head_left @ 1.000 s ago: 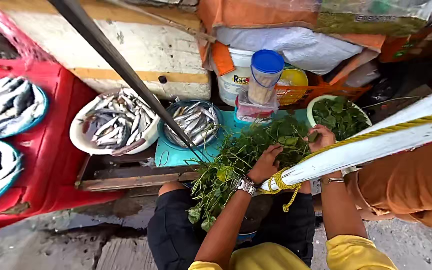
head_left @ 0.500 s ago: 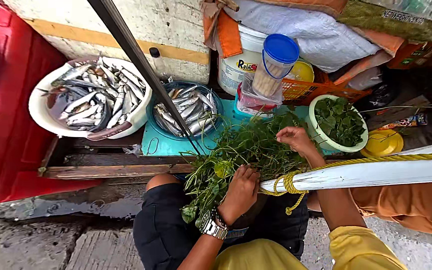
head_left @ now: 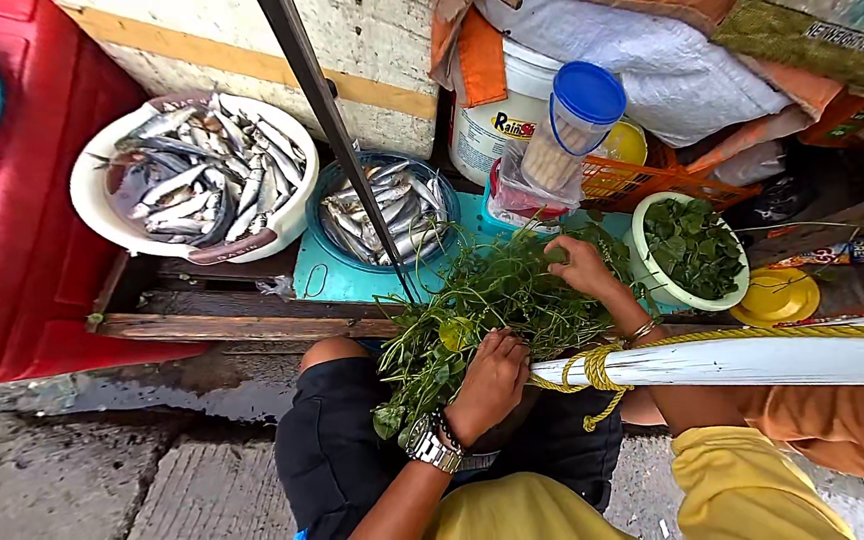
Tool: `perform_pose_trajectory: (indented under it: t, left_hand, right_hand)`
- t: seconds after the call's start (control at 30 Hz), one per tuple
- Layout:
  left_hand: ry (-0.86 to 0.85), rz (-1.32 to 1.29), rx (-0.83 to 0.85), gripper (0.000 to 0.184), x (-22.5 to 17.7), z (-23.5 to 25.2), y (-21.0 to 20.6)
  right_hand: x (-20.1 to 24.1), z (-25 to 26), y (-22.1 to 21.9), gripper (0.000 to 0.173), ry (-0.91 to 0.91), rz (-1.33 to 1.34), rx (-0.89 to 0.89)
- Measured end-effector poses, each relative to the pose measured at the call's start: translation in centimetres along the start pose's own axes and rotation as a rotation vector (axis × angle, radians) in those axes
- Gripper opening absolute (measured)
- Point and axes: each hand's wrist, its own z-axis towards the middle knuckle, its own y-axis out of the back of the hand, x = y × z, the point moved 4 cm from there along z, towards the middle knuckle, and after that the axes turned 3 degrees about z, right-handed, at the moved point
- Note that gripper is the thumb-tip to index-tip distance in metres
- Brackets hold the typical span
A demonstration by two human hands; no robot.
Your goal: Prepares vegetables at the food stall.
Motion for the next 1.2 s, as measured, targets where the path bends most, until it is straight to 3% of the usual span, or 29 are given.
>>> perform_pose_trajectory:
  t: [0.17, 0.43, 0.5, 0.6, 0.67, 0.77, 0.87, 1.0, 1.1, 1.2]
  left_hand:
    - [-0.009, 0.027, -0.007, 0.034, -0.1, 0.2, 0.4]
    - [-0.035, 0.041, 0.001, 0.032, 0.0, 0.5, 0.8]
    - [-0.076, 0.058, -0.009, 0.03, -0.3, 0.6, 1.3]
    - [-0.12, 0.091, -0.015, 0.027, -1.0, 0.7, 1.8]
    - [-0.114, 0.082, -0.014, 0.024, -1.4, 0.5, 1.9]
    - [-0.048, 0.094, -0.019, 0.022, -1.4, 0.0, 1.8]
    - [0.041, 0.107, -0.04, 0.022, -1.0, -0.8, 1.7]
    - [0.094, 0.013, -0.026, 0.036, 0.4, -1.5, 1.4]
    - [0.09, -0.172, 0.064, 0.045, 0.3, -0.9, 1.9]
    - [0.066, -0.181, 0.201, 0.039, 0.2, 1.1, 3.8]
  right_hand:
    - [1.2, 0.1, 1.6, 0.028, -0.201, 0.073, 0.189]
    - [1.4, -0.8, 1.2, 0.027, -0.251, 0.199, 0.168]
    - [2.3, -0.6, 1.5, 0.028, -0.306, 0.222, 0.242]
    - [0.7, -0.4, 0.7, 0.026, -0.142, 0.274, 0.174]
    - [2.8, -1.8, 2.7, 0.031, -0.216, 0.3, 0.25]
    - [1.3, -0.9, 2.1, 0.028, -0.157, 0.412, 0.133]
    - [-0.3, -0.3, 1.7, 0.026, -0.21, 0.667, -0.002]
    - [-1.9, -0.2, 2.5, 0.025, -0.205, 1.011, -0.128]
    - [-2.6, -0.7, 4.5, 0.022, -0.129, 1.281, -0.283]
    - [-3.8, -1.2, 6.0, 0.014, 0.006, 1.524, -0.424]
